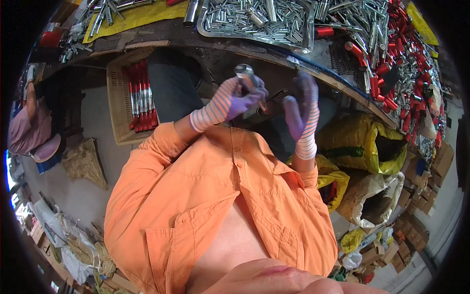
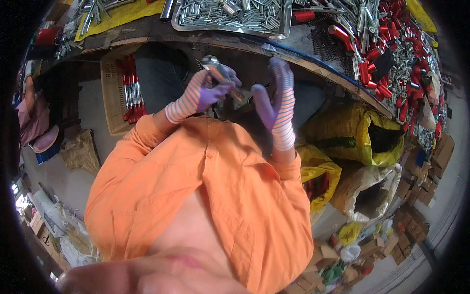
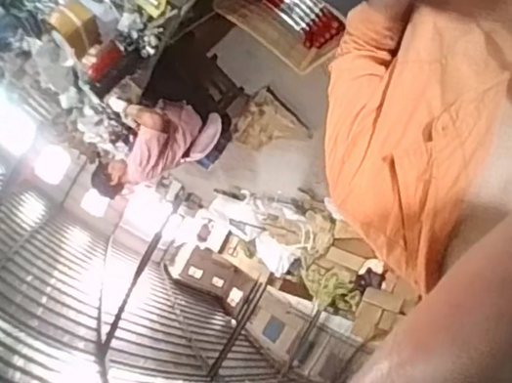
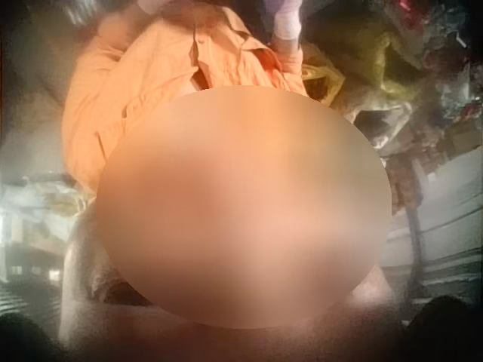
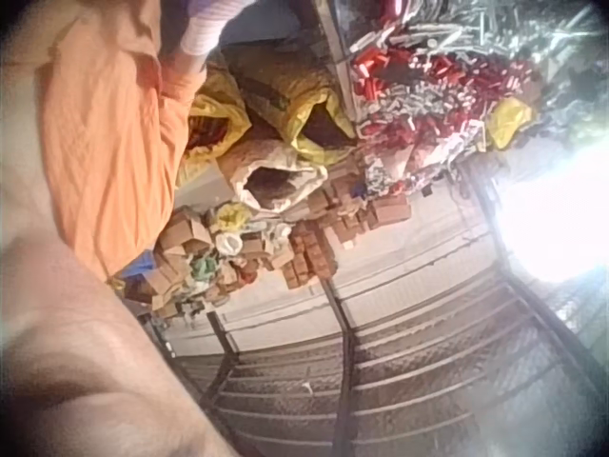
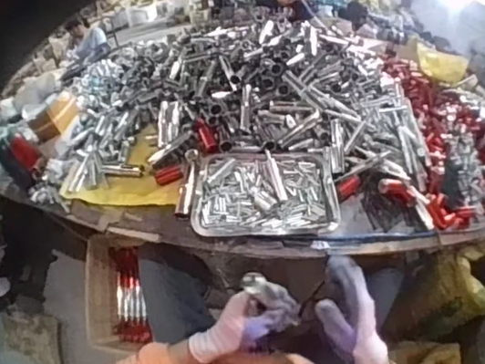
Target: Assembling metal hardware components by fitting metal tubes into red plastic handles.
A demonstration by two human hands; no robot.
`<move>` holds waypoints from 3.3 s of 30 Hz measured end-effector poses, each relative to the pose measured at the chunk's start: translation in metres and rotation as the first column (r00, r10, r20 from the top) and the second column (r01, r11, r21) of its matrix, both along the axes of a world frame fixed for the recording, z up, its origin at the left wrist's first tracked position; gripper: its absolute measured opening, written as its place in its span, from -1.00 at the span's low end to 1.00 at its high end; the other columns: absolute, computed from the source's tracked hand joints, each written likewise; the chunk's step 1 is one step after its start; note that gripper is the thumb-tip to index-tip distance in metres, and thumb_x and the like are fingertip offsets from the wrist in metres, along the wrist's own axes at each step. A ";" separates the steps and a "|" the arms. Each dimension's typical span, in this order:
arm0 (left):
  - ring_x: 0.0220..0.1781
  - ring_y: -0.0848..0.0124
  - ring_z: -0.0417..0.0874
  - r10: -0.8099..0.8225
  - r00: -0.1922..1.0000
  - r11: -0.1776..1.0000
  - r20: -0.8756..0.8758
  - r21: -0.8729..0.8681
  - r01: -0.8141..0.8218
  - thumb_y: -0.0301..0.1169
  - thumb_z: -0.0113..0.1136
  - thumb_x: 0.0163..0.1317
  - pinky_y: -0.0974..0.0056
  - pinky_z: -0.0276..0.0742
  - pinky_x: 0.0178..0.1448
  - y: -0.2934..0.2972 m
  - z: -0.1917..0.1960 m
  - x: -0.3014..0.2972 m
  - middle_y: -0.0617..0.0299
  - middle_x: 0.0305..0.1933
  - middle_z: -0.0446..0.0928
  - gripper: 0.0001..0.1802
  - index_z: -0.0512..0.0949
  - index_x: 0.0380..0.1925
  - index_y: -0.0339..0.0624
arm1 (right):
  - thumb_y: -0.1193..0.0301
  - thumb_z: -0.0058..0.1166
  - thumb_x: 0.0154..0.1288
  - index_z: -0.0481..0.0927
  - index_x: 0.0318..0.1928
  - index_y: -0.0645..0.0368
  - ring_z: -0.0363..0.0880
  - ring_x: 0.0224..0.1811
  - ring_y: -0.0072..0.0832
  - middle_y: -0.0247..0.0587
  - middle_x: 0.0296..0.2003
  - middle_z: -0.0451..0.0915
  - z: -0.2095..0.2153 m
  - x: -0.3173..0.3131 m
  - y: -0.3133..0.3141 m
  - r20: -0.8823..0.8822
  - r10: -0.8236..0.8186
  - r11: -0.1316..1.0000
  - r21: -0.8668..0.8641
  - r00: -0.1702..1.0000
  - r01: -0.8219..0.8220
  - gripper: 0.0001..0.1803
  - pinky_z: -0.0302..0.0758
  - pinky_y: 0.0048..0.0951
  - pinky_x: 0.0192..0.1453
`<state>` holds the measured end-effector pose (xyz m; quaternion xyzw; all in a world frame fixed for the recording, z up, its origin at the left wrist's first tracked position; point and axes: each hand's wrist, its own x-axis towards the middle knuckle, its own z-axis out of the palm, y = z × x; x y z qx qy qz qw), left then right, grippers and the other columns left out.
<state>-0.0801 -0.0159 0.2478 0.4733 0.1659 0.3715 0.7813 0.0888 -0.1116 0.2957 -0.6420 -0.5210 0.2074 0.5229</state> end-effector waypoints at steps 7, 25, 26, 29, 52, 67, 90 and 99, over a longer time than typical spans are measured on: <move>0.00 0.42 0.57 -0.175 0.955 0.983 -0.240 -0.101 0.155 -0.22 0.35 0.16 0.32 0.51 0.04 0.030 0.023 -0.044 0.18 0.08 0.51 -0.36 0.38 0.19 -0.24 | 0.56 -0.02 0.33 0.56 0.03 0.31 0.40 -0.39 -0.77 -0.45 -0.35 0.56 0.009 -0.020 -0.009 -0.499 -0.042 0.929 -0.339 0.866 -0.150 -0.72 0.37 -0.71 -0.30; -0.41 0.60 0.50 -0.058 0.736 0.916 -0.674 0.258 0.308 -0.40 0.22 0.24 0.41 0.48 -0.30 0.050 0.046 -0.052 0.34 -0.41 0.56 -0.74 0.61 -0.11 -0.29 | 0.46 0.04 0.35 0.59 -0.16 0.25 0.48 -0.47 -0.68 -0.37 -0.45 0.56 -0.003 0.023 0.033 -0.447 -0.231 0.916 -0.400 0.864 0.038 -0.85 0.40 -0.64 -0.40; -0.37 0.61 0.51 0.009 0.815 0.951 -0.580 0.256 0.172 -0.43 0.27 0.19 0.40 0.50 -0.23 0.062 0.046 -0.056 0.36 -0.39 0.58 -0.75 0.62 -0.13 -0.29 | 0.47 0.02 0.38 0.59 -0.18 0.24 0.40 -0.46 -0.73 -0.41 -0.47 0.53 0.013 0.032 0.039 -0.365 -0.284 0.928 -0.337 0.886 0.159 -0.88 0.33 -0.67 -0.40; -0.28 0.57 0.58 0.273 0.909 0.961 -0.315 0.051 -0.271 -0.50 0.27 0.18 0.43 0.51 -0.14 0.113 0.043 -0.057 0.32 -0.31 0.64 -0.82 0.63 -0.20 -0.28 | 0.51 0.03 0.35 0.57 -0.13 0.29 0.47 -0.43 -0.68 -0.34 -0.45 0.57 0.002 0.057 0.045 -0.170 -0.296 0.953 -0.119 0.940 0.279 -0.86 0.41 -0.62 -0.35; -0.33 0.06 0.69 0.895 0.443 0.234 -0.058 0.905 -0.354 -0.35 0.42 0.03 0.14 0.63 -0.26 0.169 0.011 -0.025 0.02 -0.24 0.65 -0.62 0.59 -0.14 -0.20 | 0.54 0.18 0.15 0.65 -0.16 0.24 0.64 -0.17 -0.15 -0.01 -0.20 0.63 0.059 0.017 0.302 0.634 0.250 0.922 0.076 0.732 -0.381 -0.79 0.55 -0.35 -0.08; -0.43 0.09 0.69 0.910 0.412 0.222 -0.047 0.895 -0.387 -0.25 0.38 0.09 0.14 0.62 -0.36 0.171 0.009 -0.032 0.06 -0.30 0.66 -0.65 0.60 -0.16 -0.15 | 0.14 0.12 0.20 0.68 -0.21 0.09 0.58 -0.14 -0.15 -0.01 -0.25 0.63 0.016 0.003 0.409 0.717 0.079 0.993 -0.121 0.692 0.013 -0.68 0.52 -0.26 -0.02; -0.47 0.71 0.38 0.126 0.883 0.968 -0.452 0.252 -0.009 -0.34 0.36 0.18 0.53 0.33 -0.37 0.117 0.072 -0.068 0.44 -0.43 0.53 -0.69 0.59 -0.11 -0.22 | 0.48 0.03 0.35 0.50 -0.03 0.31 0.61 -0.32 -0.54 -0.25 -0.28 0.62 0.059 0.033 0.121 -0.556 -0.049 0.994 -0.107 0.830 -0.013 -0.77 0.58 -0.52 -0.20; -0.46 0.18 0.67 0.368 0.731 0.773 -0.574 0.626 0.104 0.00 0.43 0.03 0.20 0.57 -0.34 0.100 0.069 -0.051 0.06 -0.28 0.65 -0.15 0.32 0.25 -0.16 | 0.45 0.01 0.38 0.48 -0.03 0.29 0.57 -0.31 -0.58 -0.25 -0.28 0.60 0.020 0.008 0.120 -0.823 0.086 0.918 -0.153 0.562 -0.366 -0.78 0.53 -0.57 -0.15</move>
